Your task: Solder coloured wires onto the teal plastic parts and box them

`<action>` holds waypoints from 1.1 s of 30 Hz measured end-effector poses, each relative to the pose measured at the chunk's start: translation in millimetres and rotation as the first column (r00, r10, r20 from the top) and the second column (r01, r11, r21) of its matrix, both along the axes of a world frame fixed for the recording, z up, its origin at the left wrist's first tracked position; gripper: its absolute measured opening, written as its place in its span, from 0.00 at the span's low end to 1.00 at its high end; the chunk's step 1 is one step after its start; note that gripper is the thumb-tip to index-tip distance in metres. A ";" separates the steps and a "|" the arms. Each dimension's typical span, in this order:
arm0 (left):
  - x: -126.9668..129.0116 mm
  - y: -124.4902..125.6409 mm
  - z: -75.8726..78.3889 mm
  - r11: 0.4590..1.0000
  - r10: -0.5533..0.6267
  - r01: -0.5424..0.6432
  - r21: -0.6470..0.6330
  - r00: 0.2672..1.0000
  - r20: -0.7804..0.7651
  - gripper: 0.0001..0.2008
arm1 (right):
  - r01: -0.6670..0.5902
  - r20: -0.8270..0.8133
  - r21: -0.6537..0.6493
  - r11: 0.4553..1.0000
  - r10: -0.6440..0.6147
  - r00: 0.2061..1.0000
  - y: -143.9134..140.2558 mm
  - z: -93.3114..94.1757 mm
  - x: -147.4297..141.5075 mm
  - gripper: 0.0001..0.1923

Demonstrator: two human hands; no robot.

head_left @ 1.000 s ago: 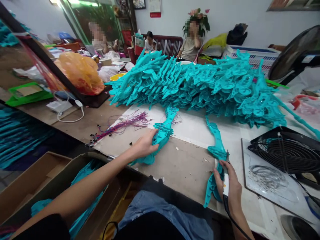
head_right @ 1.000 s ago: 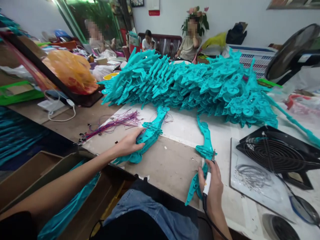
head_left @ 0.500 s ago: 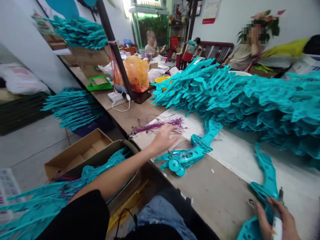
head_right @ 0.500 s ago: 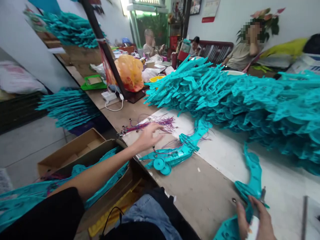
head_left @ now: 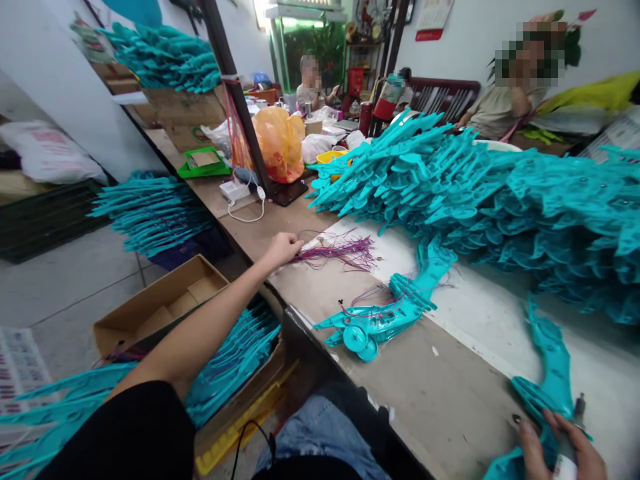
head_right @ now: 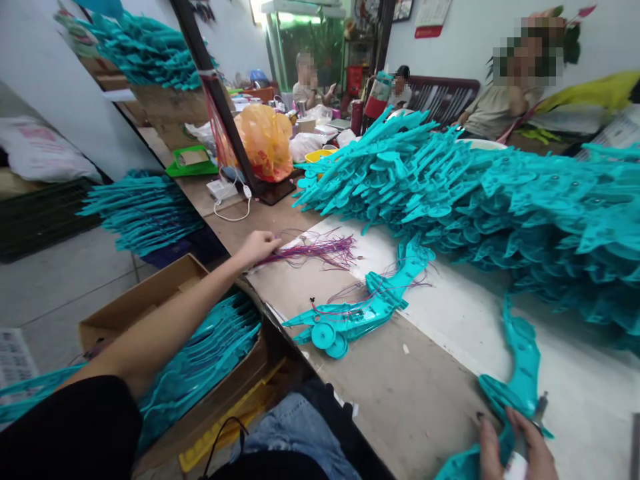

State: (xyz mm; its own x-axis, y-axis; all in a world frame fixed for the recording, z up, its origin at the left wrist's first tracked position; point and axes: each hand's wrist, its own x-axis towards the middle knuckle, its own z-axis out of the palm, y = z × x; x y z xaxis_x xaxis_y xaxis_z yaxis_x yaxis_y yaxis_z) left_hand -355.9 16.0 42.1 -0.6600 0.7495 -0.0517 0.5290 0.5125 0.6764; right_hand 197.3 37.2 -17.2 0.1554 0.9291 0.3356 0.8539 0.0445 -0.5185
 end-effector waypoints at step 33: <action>167.5 19.3 307.9 0.777 -0.346 0.606 0.169 0.635 -0.691 0.29 | -0.197 -0.067 0.449 0.871 0.253 0.965 -21.6 106.7 -57.2 0.22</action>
State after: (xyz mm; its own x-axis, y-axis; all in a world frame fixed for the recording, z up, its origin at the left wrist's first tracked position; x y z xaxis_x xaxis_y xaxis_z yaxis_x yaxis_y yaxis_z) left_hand -188.4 35.3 350.0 0.0104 0.8378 0.5459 0.9704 -0.1403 0.1968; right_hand 140.0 15.6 89.5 0.0246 0.7078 0.7060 0.7261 0.4727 -0.4992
